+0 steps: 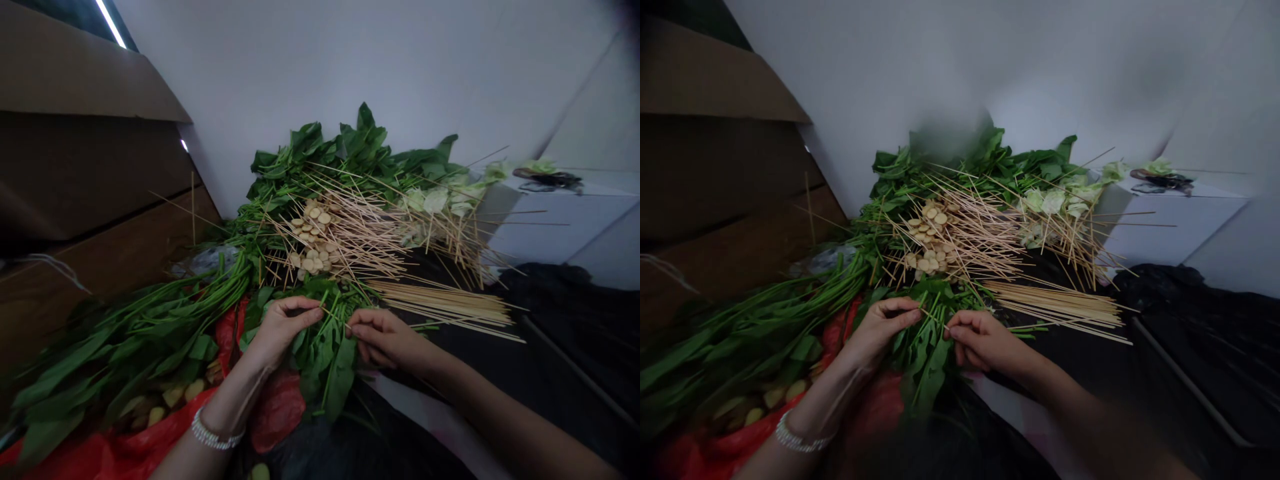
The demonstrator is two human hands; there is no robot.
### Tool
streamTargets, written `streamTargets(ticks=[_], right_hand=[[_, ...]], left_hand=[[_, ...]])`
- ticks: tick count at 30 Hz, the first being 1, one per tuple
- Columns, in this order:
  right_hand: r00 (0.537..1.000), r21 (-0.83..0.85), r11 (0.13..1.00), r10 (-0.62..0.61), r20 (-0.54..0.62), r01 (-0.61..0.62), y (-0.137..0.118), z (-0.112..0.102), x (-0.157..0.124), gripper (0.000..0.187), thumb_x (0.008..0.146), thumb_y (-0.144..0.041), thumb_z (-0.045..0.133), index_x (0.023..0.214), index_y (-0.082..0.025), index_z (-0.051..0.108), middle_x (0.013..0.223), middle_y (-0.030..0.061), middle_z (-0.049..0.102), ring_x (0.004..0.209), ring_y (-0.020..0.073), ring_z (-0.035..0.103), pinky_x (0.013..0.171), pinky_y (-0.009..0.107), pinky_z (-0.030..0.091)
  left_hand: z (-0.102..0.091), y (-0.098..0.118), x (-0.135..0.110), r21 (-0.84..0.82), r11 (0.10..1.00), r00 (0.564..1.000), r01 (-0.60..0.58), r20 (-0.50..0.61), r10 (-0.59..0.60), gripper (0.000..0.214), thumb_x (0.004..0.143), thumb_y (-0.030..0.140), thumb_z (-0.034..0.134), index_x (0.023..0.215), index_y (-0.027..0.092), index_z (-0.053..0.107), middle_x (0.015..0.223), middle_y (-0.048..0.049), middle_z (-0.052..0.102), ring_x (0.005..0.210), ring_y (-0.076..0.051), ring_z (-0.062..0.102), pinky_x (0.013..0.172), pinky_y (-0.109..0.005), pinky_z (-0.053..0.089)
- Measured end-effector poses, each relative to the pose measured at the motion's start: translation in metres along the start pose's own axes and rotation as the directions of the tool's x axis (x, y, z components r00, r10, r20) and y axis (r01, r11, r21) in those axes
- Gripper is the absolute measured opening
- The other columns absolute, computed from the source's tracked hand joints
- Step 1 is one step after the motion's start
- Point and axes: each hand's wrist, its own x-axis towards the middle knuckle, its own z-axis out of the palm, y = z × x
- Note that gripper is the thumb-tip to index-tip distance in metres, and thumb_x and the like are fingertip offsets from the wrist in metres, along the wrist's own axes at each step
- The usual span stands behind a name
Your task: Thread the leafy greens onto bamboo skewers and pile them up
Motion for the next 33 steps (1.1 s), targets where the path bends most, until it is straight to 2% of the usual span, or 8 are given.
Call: streamTargets(ticks=[10,14,18,21,24,28,30,33], right_hand=[[1.000,-0.004,1.000,-0.016,-0.009,0.016,0.000,0.002,0.001,0.026,0.090,-0.043,0.057,0.089,-0.017,0.056,0.053,-0.0058,0.059,0.028,0.0018,0.030,0.031,0.016,0.015],[0.987,0.015,0.993,-0.113,-0.112,0.115,-0.014,-0.016,-0.004,0.025,0.089,-0.042,0.060,0.089,-0.017,0.057,0.056,-0.0055,0.059,0.030,0.0016,0.031,0.033,0.016,0.015],[0.888,0.136,0.933,-0.263,-0.378,0.334,-0.032,-0.042,-0.009,0.028,0.082,-0.043,0.069,0.088,-0.021,0.054,0.049,-0.0091,0.050,0.031,0.0027,0.026,0.034,0.018,0.013],[0.833,0.178,0.890,-0.301,-0.464,0.421,-0.040,-0.056,-0.011,0.032,0.075,-0.040,0.076,0.081,-0.022,0.051,0.053,-0.0088,0.051,0.032,0.0023,0.025,0.035,0.019,0.014],[0.822,0.180,0.880,-0.314,-0.476,0.440,-0.041,-0.060,-0.011,0.033,0.073,-0.039,0.078,0.079,-0.021,0.050,0.055,-0.0088,0.051,0.033,0.0020,0.025,0.035,0.019,0.014],[0.839,0.184,0.891,-0.295,-0.456,0.414,-0.038,-0.057,-0.010,0.030,0.075,-0.039,0.075,0.085,-0.021,0.054,0.055,-0.0090,0.052,0.032,0.0020,0.026,0.037,0.020,0.016],[0.849,0.179,0.900,-0.285,-0.446,0.397,-0.037,-0.056,-0.009,0.029,0.075,-0.040,0.074,0.086,-0.021,0.055,0.054,-0.0089,0.052,0.032,0.0024,0.026,0.037,0.020,0.016],[0.863,0.173,0.910,-0.277,-0.422,0.377,-0.036,-0.055,-0.010,0.028,0.077,-0.040,0.073,0.085,-0.021,0.054,0.052,-0.0089,0.051,0.032,0.0029,0.026,0.037,0.020,0.016]], left_hand=[[0.004,-0.002,-0.003,0.046,0.999,0.997,0.000,0.072,-0.003,0.029,0.050,0.034,0.091,0.068,0.016,0.076,0.070,-0.0020,0.073,0.060,-0.011,0.061,0.061,-0.020,0.048],[-0.003,-0.001,0.003,0.085,0.992,0.996,-0.093,0.006,0.093,0.039,0.068,0.051,0.078,0.084,0.015,0.078,0.078,-0.0058,0.075,0.067,-0.015,0.063,0.063,-0.022,0.047],[-0.006,-0.001,0.008,0.178,0.953,0.957,-0.244,-0.114,0.266,0.038,0.074,0.051,0.072,0.091,0.017,0.077,0.079,-0.0042,0.074,0.072,-0.016,0.063,0.068,-0.023,0.047],[-0.002,-0.004,0.007,0.332,0.892,0.941,-0.305,-0.037,0.336,0.026,0.074,0.039,0.074,0.090,0.018,0.076,0.079,-0.0038,0.073,0.074,-0.017,0.063,0.070,-0.023,0.046],[0.002,-0.012,0.005,0.531,0.735,0.902,-0.421,0.158,0.403,0.014,0.081,0.031,0.069,0.086,0.020,0.076,0.081,-0.0046,0.072,0.077,-0.019,0.063,0.073,-0.026,0.046],[0.001,-0.019,0.003,0.768,0.295,0.804,-0.568,0.441,0.398,0.016,0.086,0.027,0.064,0.095,0.023,0.077,0.091,-0.0071,0.070,0.090,-0.023,0.057,0.081,-0.034,0.043],[0.001,-0.020,0.002,0.808,0.116,0.785,-0.577,0.510,0.352,0.017,0.088,0.027,0.061,0.096,0.024,0.076,0.094,-0.0076,0.068,0.093,-0.024,0.054,0.080,-0.035,0.041],[0.001,-0.019,0.000,0.813,-0.011,0.772,-0.582,0.557,0.305,0.020,0.092,0.028,0.055,0.090,0.024,0.075,0.094,-0.0069,0.067,0.093,-0.023,0.053,0.079,-0.036,0.038]])
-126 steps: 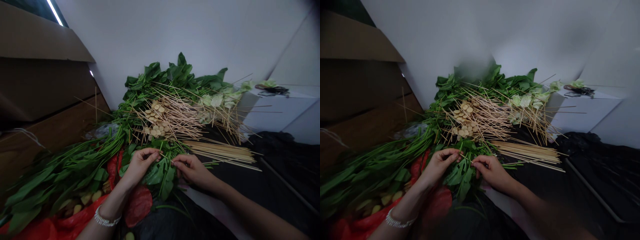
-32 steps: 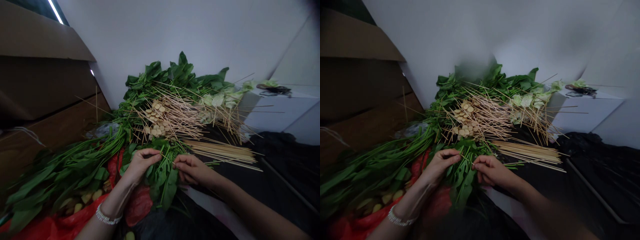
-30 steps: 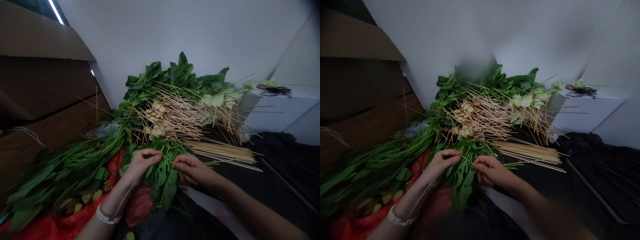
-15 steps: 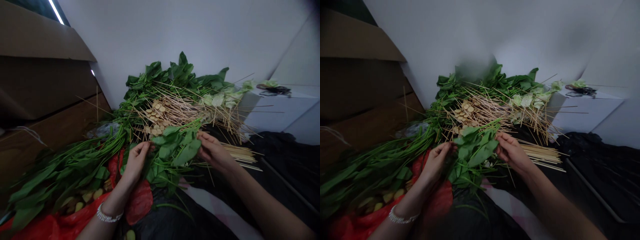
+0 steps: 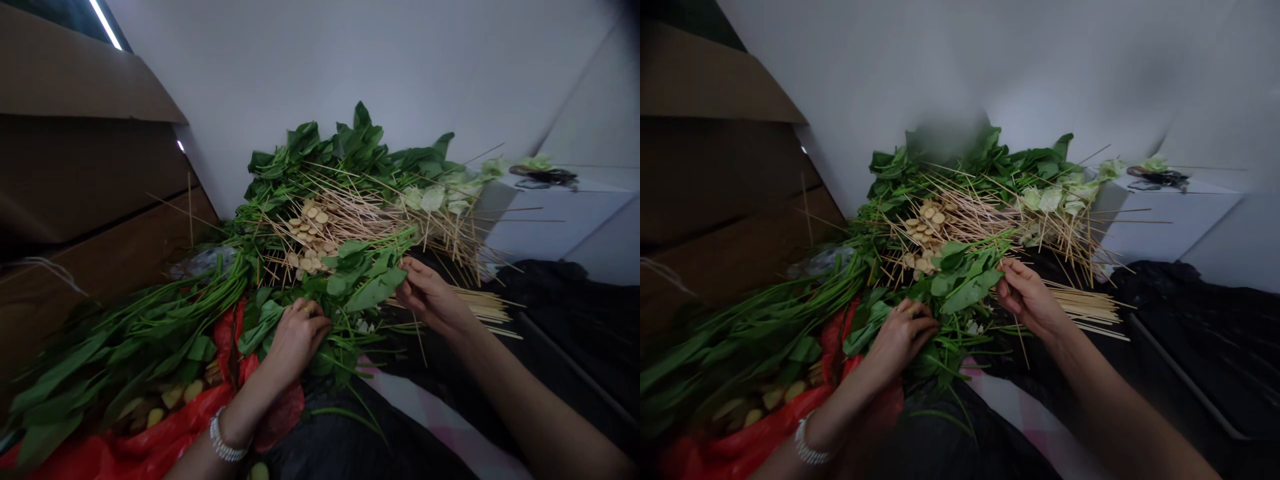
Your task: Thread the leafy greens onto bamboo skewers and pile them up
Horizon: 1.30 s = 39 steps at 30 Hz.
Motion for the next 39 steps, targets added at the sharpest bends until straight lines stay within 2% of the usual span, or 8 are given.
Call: streamTargets(ticks=[8,12,15,18,20,22,26,39], right_hand=[[0.989,0.016,0.997,0.074,0.130,-0.077,0.003,0.002,-0.006,0.024,0.082,-0.039,0.069,0.084,-0.021,0.053,0.045,-0.0098,0.048,0.029,0.0016,0.026,0.034,0.017,0.013],[0.962,-0.035,0.986,0.166,0.218,-0.163,0.007,-0.001,-0.011,0.025,0.082,-0.041,0.070,0.084,-0.020,0.058,0.050,-0.0065,0.053,0.031,0.0023,0.032,0.033,0.016,0.015],[0.935,-0.067,0.974,0.226,0.273,-0.216,0.012,-0.003,-0.015,0.028,0.079,-0.044,0.072,0.085,-0.020,0.060,0.056,-0.0037,0.057,0.036,0.0048,0.041,0.032,0.016,0.020],[0.888,-0.098,0.955,0.297,0.351,-0.281,0.017,-0.003,-0.018,0.031,0.078,-0.046,0.072,0.085,-0.019,0.060,0.056,-0.0040,0.058,0.033,0.0039,0.040,0.030,0.015,0.021],[0.833,-0.126,0.937,0.348,0.430,-0.327,0.020,0.000,-0.020,0.031,0.080,-0.047,0.070,0.084,-0.017,0.059,0.054,-0.0047,0.058,0.028,0.0024,0.035,0.028,0.015,0.018],[0.787,-0.156,0.920,0.388,0.481,-0.358,0.024,0.006,-0.021,0.029,0.084,-0.045,0.066,0.085,-0.016,0.059,0.053,-0.0047,0.060,0.026,0.0015,0.032,0.027,0.014,0.017],[0.785,-0.207,0.904,0.427,0.448,-0.374,0.034,0.021,-0.019,0.024,0.090,-0.039,0.060,0.092,-0.015,0.060,0.054,-0.0043,0.063,0.026,0.0004,0.031,0.029,0.013,0.017],[0.838,-0.178,0.925,0.380,0.391,-0.337,0.044,0.028,-0.017,0.020,0.090,-0.035,0.059,0.091,-0.015,0.060,0.055,-0.0040,0.063,0.026,0.0002,0.030,0.030,0.015,0.014]], left_hand=[[0.002,0.000,-0.001,0.055,0.998,0.999,0.006,0.047,-0.009,0.014,0.088,0.021,0.059,0.085,0.020,0.072,0.092,-0.0096,0.067,0.094,-0.027,0.052,0.078,-0.038,0.037],[-0.002,-0.006,-0.001,-0.128,0.991,0.990,0.033,-0.134,-0.050,0.017,0.081,0.011,0.058,0.076,0.019,0.073,0.088,-0.0089,0.068,0.090,-0.025,0.056,0.079,-0.036,0.041],[-0.009,-0.010,0.001,-0.333,0.941,0.936,0.068,-0.306,-0.176,0.018,0.081,0.015,0.060,0.088,0.021,0.076,0.087,-0.0077,0.071,0.084,-0.023,0.061,0.078,-0.033,0.045],[-0.015,-0.013,0.003,-0.493,0.854,0.839,0.167,-0.383,-0.386,0.021,0.081,0.026,0.066,0.099,0.023,0.076,0.087,-0.0054,0.073,0.079,-0.020,0.063,0.075,-0.028,0.047],[-0.017,-0.014,0.004,-0.623,0.750,0.795,0.221,-0.331,-0.509,0.024,0.078,0.030,0.070,0.099,0.022,0.076,0.085,-0.0046,0.074,0.075,-0.018,0.063,0.072,-0.026,0.047],[-0.016,-0.013,0.005,-0.781,0.577,0.788,0.239,-0.191,-0.585,0.028,0.074,0.033,0.075,0.099,0.020,0.077,0.083,-0.0044,0.074,0.072,-0.017,0.063,0.068,-0.025,0.048],[-0.012,-0.006,0.005,-0.930,0.274,0.800,0.246,0.036,-0.599,0.034,0.066,0.036,0.082,0.095,0.019,0.078,0.084,-0.0046,0.076,0.071,-0.016,0.064,0.067,-0.024,0.049],[-0.016,0.002,0.005,-0.954,0.176,0.832,0.242,0.111,-0.543,0.029,0.064,0.032,0.084,0.090,0.021,0.079,0.085,-0.0037,0.078,0.073,-0.015,0.067,0.070,-0.024,0.051]])
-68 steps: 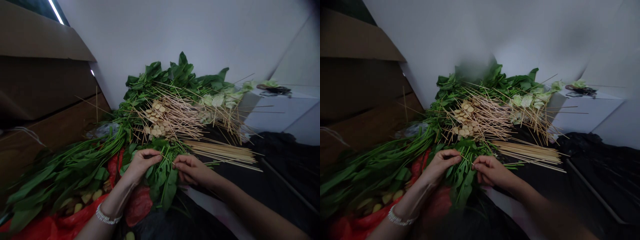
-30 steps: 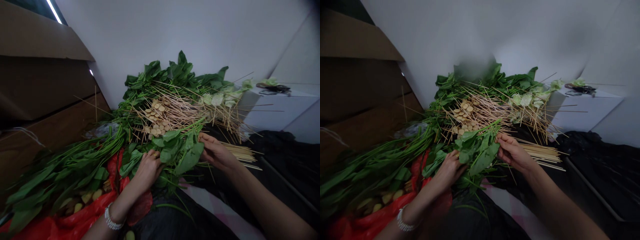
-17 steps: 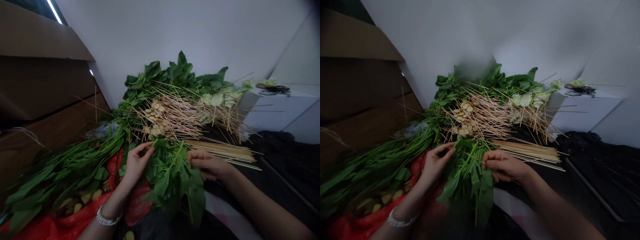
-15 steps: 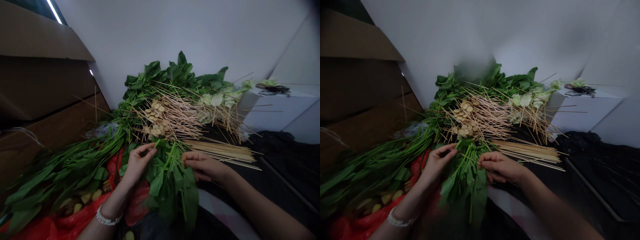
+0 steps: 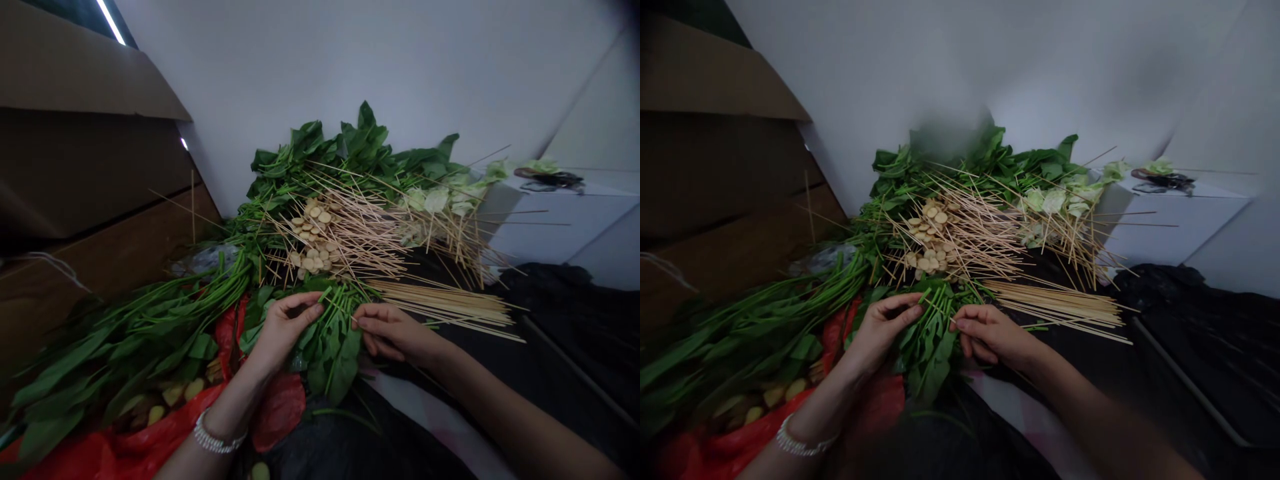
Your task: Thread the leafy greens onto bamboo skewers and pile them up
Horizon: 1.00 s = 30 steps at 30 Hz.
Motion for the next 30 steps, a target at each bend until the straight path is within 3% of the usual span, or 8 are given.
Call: streamTargets(ticks=[6,13,30], right_hand=[[1.000,-0.025,1.000,0.013,-0.022,-0.014,0.000,0.003,0.000,0.022,0.089,-0.037,0.060,0.090,-0.015,0.059,0.055,-0.0042,0.063,0.025,0.0005,0.030,0.030,0.016,0.013],[0.998,-0.069,0.997,0.020,-0.055,-0.024,0.000,0.008,0.000,0.024,0.088,-0.039,0.059,0.090,-0.015,0.058,0.054,-0.0047,0.062,0.025,0.0009,0.031,0.029,0.016,0.013],[0.998,-0.071,0.998,-0.009,-0.066,0.004,0.010,0.018,0.002,0.027,0.087,-0.043,0.059,0.089,-0.016,0.055,0.053,-0.0058,0.062,0.025,0.0013,0.030,0.030,0.016,0.019]], left_hand=[[-0.001,-0.001,0.002,0.032,0.999,0.999,-0.030,-0.044,0.032,0.024,0.067,0.035,0.082,0.085,0.020,0.080,0.081,-0.0035,0.077,0.072,-0.013,0.065,0.068,-0.021,0.049],[-0.002,-0.001,0.002,-0.061,0.998,0.997,0.033,-0.062,-0.037,0.022,0.060,0.030,0.086,0.078,0.019,0.079,0.074,-0.0019,0.075,0.065,-0.011,0.062,0.063,-0.019,0.048],[0.001,0.001,0.001,-0.069,0.988,0.990,0.140,-0.014,-0.142,0.023,0.052,0.029,0.090,0.068,0.018,0.077,0.068,0.0007,0.072,0.060,-0.009,0.059,0.060,-0.018,0.046]])
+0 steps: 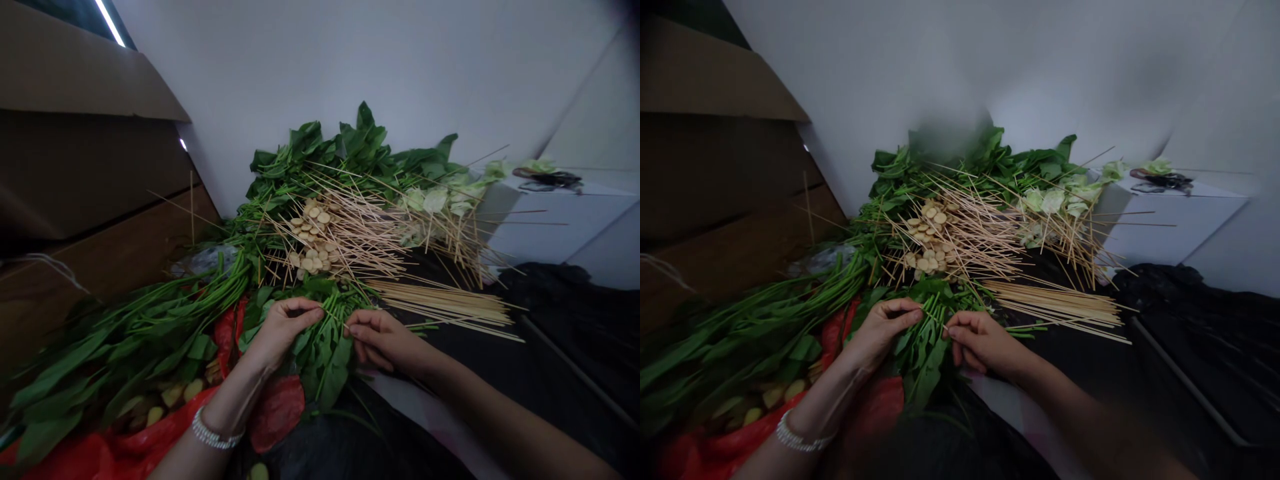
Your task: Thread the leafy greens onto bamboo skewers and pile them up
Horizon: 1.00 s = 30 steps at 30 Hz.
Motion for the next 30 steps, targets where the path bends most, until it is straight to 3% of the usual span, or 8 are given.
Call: streamTargets(ticks=[5,8,11,17,21,24,27,30], right_hand=[[1.000,-0.033,0.999,-0.021,-0.018,0.020,-0.011,-0.008,-0.002,0.027,0.087,-0.043,0.059,0.089,-0.016,0.056,0.055,-0.0050,0.062,0.026,0.0014,0.030,0.030,0.016,0.015],[0.983,0.008,0.993,-0.119,-0.138,0.121,-0.026,-0.024,-0.005,0.027,0.086,-0.043,0.062,0.089,-0.017,0.056,0.053,-0.0057,0.061,0.027,0.0008,0.027,0.032,0.017,0.010],[0.930,0.106,0.962,-0.210,-0.301,0.252,-0.040,-0.045,-0.009,0.026,0.081,-0.040,0.068,0.085,-0.019,0.054,0.043,-0.0103,0.050,0.026,0.0008,0.020,0.034,0.018,0.009],[0.879,0.207,0.911,-0.253,-0.404,0.358,-0.051,-0.070,-0.014,0.023,0.071,-0.019,0.073,0.075,-0.021,0.050,0.039,-0.0124,0.042,0.028,0.0014,0.019,0.036,0.020,0.009],[0.887,0.201,0.914,-0.260,-0.381,0.354,-0.049,-0.068,-0.014,0.024,0.072,-0.020,0.072,0.074,-0.021,0.048,0.043,-0.0121,0.042,0.028,0.0015,0.018,0.035,0.020,0.009],[0.897,0.187,0.918,-0.269,-0.352,0.349,-0.047,-0.065,-0.012,0.027,0.075,-0.027,0.072,0.070,-0.021,0.046,0.046,-0.0108,0.044,0.028,0.0010,0.018,0.035,0.021,0.010],[0.904,0.168,0.925,-0.272,-0.330,0.340,-0.045,-0.062,-0.011,0.030,0.077,-0.035,0.072,0.070,-0.021,0.046,0.047,-0.0102,0.044,0.029,0.0013,0.018,0.035,0.021,0.011],[0.916,0.167,0.933,-0.257,-0.308,0.318,-0.044,-0.060,-0.011,0.026,0.080,-0.035,0.070,0.074,-0.021,0.048,0.047,-0.0104,0.044,0.029,0.0012,0.018,0.035,0.020,0.011]], left_hand=[[-0.007,0.000,0.003,0.040,0.996,0.997,-0.080,0.010,0.080,0.027,0.059,0.037,0.086,0.076,0.018,0.078,0.074,-0.0026,0.074,0.066,-0.012,0.062,0.065,-0.021,0.048],[-0.016,0.003,0.009,0.079,0.974,0.973,-0.212,-0.076,0.218,0.034,0.069,0.047,0.078,0.084,0.017,0.078,0.080,-0.0052,0.074,0.073,-0.015,0.063,0.070,-0.023,0.048],[-0.023,0.008,0.013,0.160,0.949,0.944,-0.270,-0.152,0.294,0.037,0.072,0.050,0.074,0.085,0.016,0.078,0.082,-0.0066,0.075,0.075,-0.017,0.063,0.072,-0.024,0.049],[-0.026,0.006,0.016,0.420,0.855,0.933,-0.303,-0.051,0.356,0.025,0.078,0.041,0.070,0.082,0.017,0.077,0.083,-0.0059,0.075,0.079,-0.019,0.065,0.074,-0.026,0.047],[-0.028,-0.002,0.018,0.657,0.651,0.899,-0.380,0.097,0.428,0.017,0.080,0.034,0.067,0.084,0.020,0.076,0.084,-0.0052,0.072,0.078,-0.019,0.064,0.071,-0.027,0.045],[-0.024,-0.008,0.016,0.797,0.434,0.866,-0.420,0.209,0.455,0.014,0.082,0.032,0.067,0.084,0.022,0.076,0.083,-0.0050,0.069,0.081,-0.021,0.061,0.075,-0.030,0.044],[-0.016,-0.016,0.012,0.900,0.196,0.851,-0.388,0.268,0.452,0.016,0.082,0.034,0.067,0.085,0.021,0.076,0.084,-0.0070,0.067,0.087,-0.025,0.057,0.078,-0.035,0.043],[-0.011,-0.022,0.011,0.931,0.112,0.864,-0.348,0.272,0.424,0.013,0.082,0.029,0.067,0.084,0.020,0.076,0.085,-0.0084,0.066,0.087,-0.026,0.056,0.076,-0.036,0.043]])
